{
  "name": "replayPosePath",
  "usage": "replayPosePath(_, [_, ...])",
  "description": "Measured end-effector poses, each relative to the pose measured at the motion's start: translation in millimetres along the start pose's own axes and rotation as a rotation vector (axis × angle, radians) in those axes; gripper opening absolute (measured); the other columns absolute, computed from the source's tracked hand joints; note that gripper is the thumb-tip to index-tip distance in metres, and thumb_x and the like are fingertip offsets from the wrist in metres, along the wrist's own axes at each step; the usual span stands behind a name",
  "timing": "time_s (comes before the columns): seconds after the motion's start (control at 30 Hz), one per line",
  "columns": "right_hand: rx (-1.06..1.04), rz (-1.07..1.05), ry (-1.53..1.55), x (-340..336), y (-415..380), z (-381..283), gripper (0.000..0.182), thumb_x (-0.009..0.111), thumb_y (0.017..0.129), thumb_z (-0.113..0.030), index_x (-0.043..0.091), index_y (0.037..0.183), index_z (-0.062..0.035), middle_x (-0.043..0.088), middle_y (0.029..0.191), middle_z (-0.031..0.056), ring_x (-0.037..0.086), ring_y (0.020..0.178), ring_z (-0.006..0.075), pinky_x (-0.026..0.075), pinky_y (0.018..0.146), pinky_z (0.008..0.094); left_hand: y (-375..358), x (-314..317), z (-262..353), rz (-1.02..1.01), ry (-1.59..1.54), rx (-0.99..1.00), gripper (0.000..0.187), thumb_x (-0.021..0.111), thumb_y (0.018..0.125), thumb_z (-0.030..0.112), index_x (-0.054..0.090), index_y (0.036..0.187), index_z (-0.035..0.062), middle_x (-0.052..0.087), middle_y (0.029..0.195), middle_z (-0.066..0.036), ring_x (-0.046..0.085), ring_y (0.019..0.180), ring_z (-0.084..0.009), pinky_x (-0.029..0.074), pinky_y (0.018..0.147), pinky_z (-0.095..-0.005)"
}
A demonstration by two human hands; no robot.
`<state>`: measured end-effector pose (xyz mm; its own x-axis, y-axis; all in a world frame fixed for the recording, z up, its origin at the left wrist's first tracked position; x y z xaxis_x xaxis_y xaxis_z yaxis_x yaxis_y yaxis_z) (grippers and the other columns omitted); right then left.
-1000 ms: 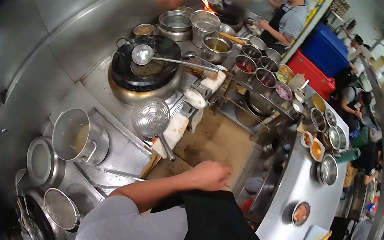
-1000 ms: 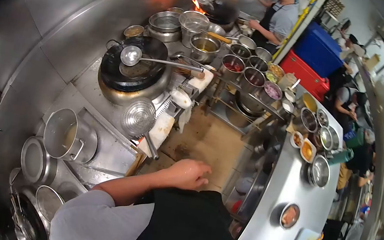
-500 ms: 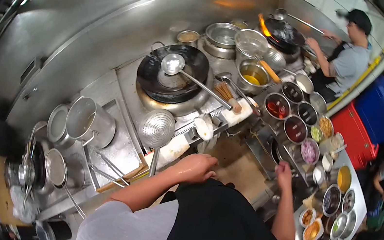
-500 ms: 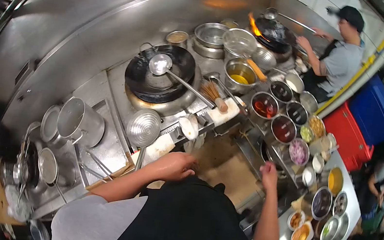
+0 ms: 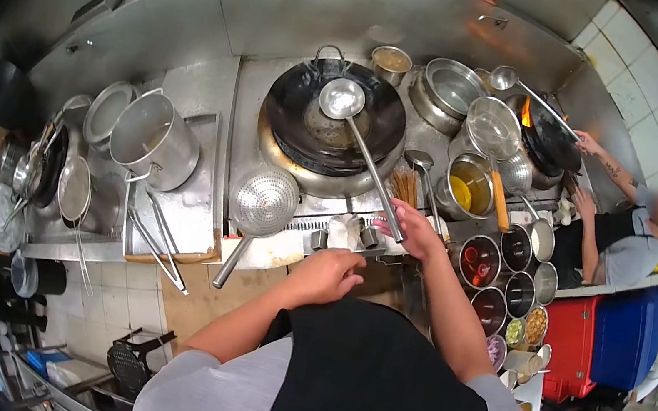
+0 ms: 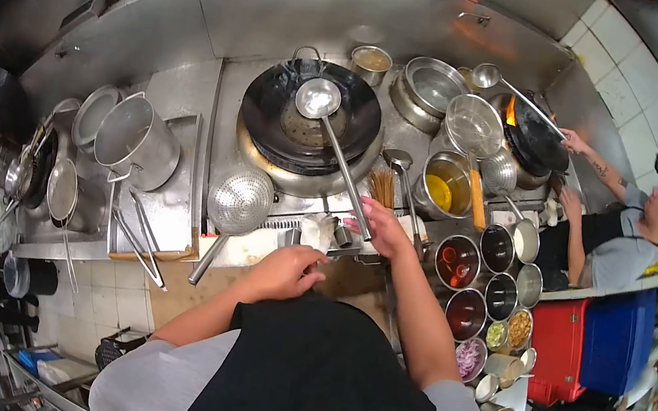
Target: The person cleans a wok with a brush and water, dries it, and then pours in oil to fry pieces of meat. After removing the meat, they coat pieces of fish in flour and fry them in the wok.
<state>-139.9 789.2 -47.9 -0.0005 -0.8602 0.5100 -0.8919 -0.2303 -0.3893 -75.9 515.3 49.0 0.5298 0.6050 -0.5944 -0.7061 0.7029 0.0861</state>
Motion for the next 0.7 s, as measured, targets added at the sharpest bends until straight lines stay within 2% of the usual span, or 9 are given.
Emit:
replayPosePath(0.17, [0.140,-0.355,0.637,7,57,-21,0.052,0.052,0.098,-0.020,0.046,0.145,0.0013,0.060,0.131,0.0234,0.057,0.069,0.0153,0.053,0.057,0.0291,40,-7,-14,0.132,0.041,0.055,0.024,0.072,0.090,0.016,0.069,0.110,0.0038,0.068,0.088,-0.015,0.068,0.082,-0.0339,0.055,0.076,-0.0437])
replayPosePath(0.23, [0.120,-0.349,0.541,-11,85,-30,0.058,0.056,0.095,-0.011,0.041,0.151,0.0003,0.062,0.106,0.0126,0.052,0.065,0.0110,0.046,0.049,0.0243,44,-7,-19,0.191,-0.035,-0.008,0.018,0.072,0.089,0.014,0.071,0.104,0.0038,0.068,0.087,-0.015,0.069,0.079,-0.0343,0.055,0.072,-0.0433])
replayPosePath(0.3, [0.048,-0.011,-0.425,13,78,-57,0.065,0.057,0.094,-0.003,0.038,0.157,-0.0064,0.057,0.092,0.0096,0.052,0.063,0.0091,0.044,0.045,0.0259,45,-6,-30,0.259,-0.089,-0.015,0.013,0.073,0.090,0.013,0.072,0.099,0.0029,0.070,0.087,-0.016,0.069,0.075,-0.0309,0.055,0.070,-0.0407])
replayPosePath(0.37, [-0.005,0.117,-0.878,-2,95,-40,0.072,0.058,0.093,0.003,0.035,0.160,-0.0091,0.064,0.098,0.0122,0.062,0.076,0.0132,0.055,0.061,0.0289,35,-12,-40,0.418,-0.226,-0.232,0.012,0.073,0.091,0.013,0.071,0.095,0.0017,0.072,0.086,-0.017,0.069,0.074,-0.0267,0.054,0.068,-0.0368])
replayPosePath(0.43, [-0.706,0.215,-1.258,-33,107,-39,0.073,0.059,0.091,0.004,0.034,0.160,-0.0067,0.067,0.121,0.0258,0.069,0.103,0.0360,0.055,0.089,0.0406,12,-4,-89,0.633,-0.152,-0.415,0.015,0.072,0.093,0.015,0.071,0.095,-0.0001,0.072,0.084,-0.016,0.068,0.074,-0.0240,0.052,0.068,-0.0353])
replayPosePath(0.47, [-0.535,0.291,-1.224,-29,97,-53,0.074,0.059,0.091,0.002,0.034,0.160,-0.0077,0.063,0.130,0.0279,0.062,0.121,0.0434,0.047,0.104,0.0431,5,-18,-93,0.843,0.016,-0.393,0.018,0.072,0.091,0.018,0.071,0.093,0.0002,0.071,0.084,-0.019,0.068,0.074,-0.0322,0.052,0.068,-0.0409])
replayPosePath(0.57, [-0.536,0.397,-1.189,-49,93,-96,0.072,0.061,0.090,-0.003,0.037,0.158,-0.0047,0.063,0.123,0.0318,0.062,0.113,0.0471,0.050,0.099,0.0463,-45,-24,-143,1.062,0.328,-0.974,0.021,0.074,0.090,0.019,0.070,0.099,-0.0005,0.071,0.093,-0.023,0.067,0.087,-0.0426,0.052,0.079,-0.0490])
replayPosePath(0.6, [-0.547,0.429,-1.190,-65,98,-114,0.072,0.061,0.090,-0.003,0.037,0.158,-0.0047,0.063,0.123,0.0318,0.062,0.113,0.0471,0.050,0.099,0.0463,-65,-22,-158,1.073,0.416,-0.946,0.029,0.071,0.093,0.023,0.071,0.107,-0.0023,0.071,0.100,-0.024,0.067,0.091,-0.0438,0.052,0.081,-0.0497])
replayPosePath(0.7, [-0.560,0.643,-1.351,-93,131,-170,0.073,0.060,0.086,-0.002,0.039,0.155,0.0008,0.066,0.115,0.0322,0.065,0.108,0.0478,0.052,0.094,0.0512,-133,6,-213,0.750,0.745,-1.231,0.032,0.069,0.094,0.019,0.071,0.119,-0.0003,0.070,0.103,-0.023,0.067,0.093,-0.0446,0.054,0.082,-0.0513])
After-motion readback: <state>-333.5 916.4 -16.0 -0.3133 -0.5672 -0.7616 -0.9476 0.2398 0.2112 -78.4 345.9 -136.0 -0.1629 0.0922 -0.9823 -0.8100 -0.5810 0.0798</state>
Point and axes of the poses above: each hand's wrist, its own y-axis towards the middle knuckle, its own x-axis out of the palm, z = x × y, the point moved 2 cm from there along y, towards the middle knuckle
